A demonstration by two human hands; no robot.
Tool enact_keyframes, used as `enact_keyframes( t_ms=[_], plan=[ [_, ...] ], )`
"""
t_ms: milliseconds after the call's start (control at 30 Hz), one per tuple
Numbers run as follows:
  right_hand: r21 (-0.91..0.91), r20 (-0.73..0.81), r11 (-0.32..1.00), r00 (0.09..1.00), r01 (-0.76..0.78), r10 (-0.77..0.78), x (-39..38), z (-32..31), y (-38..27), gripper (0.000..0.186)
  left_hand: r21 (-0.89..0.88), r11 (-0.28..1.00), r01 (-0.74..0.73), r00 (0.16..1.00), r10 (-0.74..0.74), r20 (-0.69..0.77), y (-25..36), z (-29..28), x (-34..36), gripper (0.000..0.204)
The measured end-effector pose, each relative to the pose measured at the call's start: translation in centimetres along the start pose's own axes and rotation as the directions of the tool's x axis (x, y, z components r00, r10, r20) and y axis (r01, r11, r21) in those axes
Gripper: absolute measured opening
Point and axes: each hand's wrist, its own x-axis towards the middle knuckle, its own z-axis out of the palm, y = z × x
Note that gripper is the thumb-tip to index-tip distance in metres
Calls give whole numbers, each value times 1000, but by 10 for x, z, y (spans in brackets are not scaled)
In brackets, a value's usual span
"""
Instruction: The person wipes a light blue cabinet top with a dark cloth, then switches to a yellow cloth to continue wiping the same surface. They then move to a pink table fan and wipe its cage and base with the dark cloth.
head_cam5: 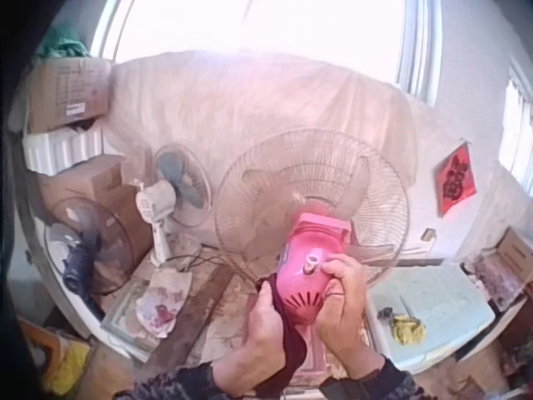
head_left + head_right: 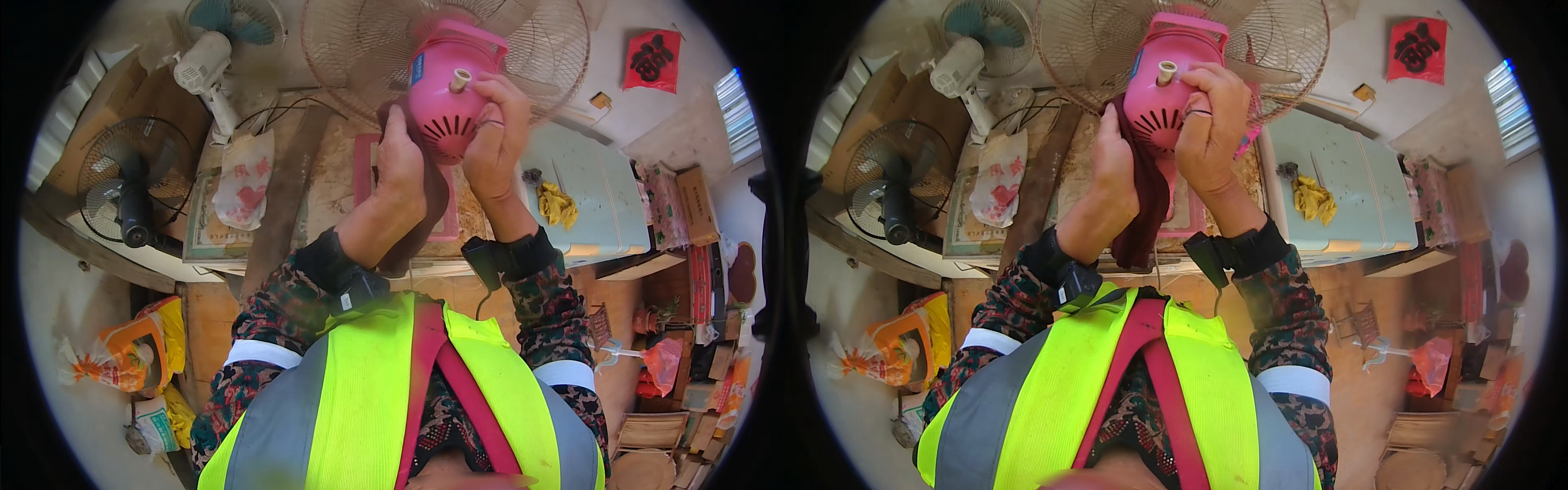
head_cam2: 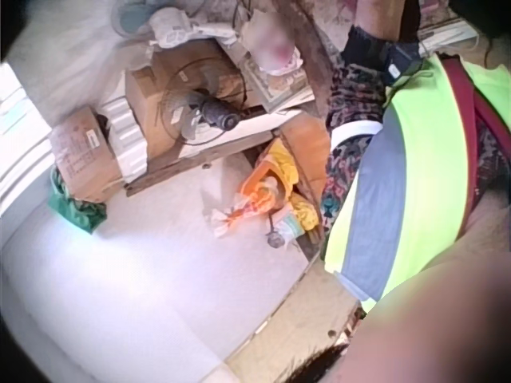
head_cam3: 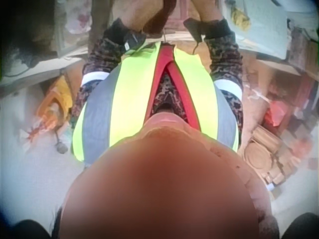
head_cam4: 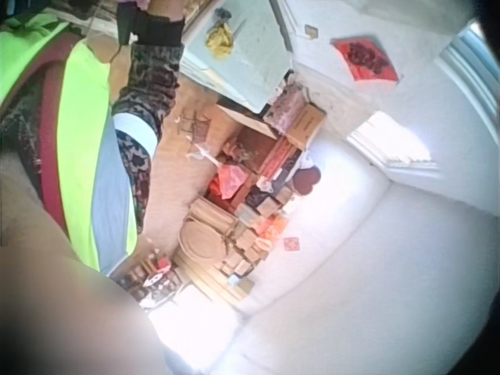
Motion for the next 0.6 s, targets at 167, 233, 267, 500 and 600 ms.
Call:
enact_keyframes(
  t_ms=[167, 233, 267, 500, 600],
  plan=[
    [-9, -6, 1000, 1000, -16, 16, 1, 0, -4, 26, 173, 982, 70, 991, -50, -122, 0, -4, -18, 45],
    [3, -14, 1000, 1000, 1, -1, 3, -1, -6, 26, 150, 984, 98, 988, -78, -135, 0, -2, -29, 43],
    [7, -13, 1000, 1000, 26, -26, 4, -1, -6, 26, 163, 981, 108, 983, -82, -162, 1, 0, -35, 41],
    [181, 79, 983, 997, -13, -2, 2, -8, 10, 26, 133, 912, 389, 921, -389, -28, -5, 5, -89, 40],
    [448, 140, 869, 976, -210, 164, -13, -27, 18, 36, 68, 884, 463, 882, -467, 60, -6, 6, -98, 43]
  ],
)
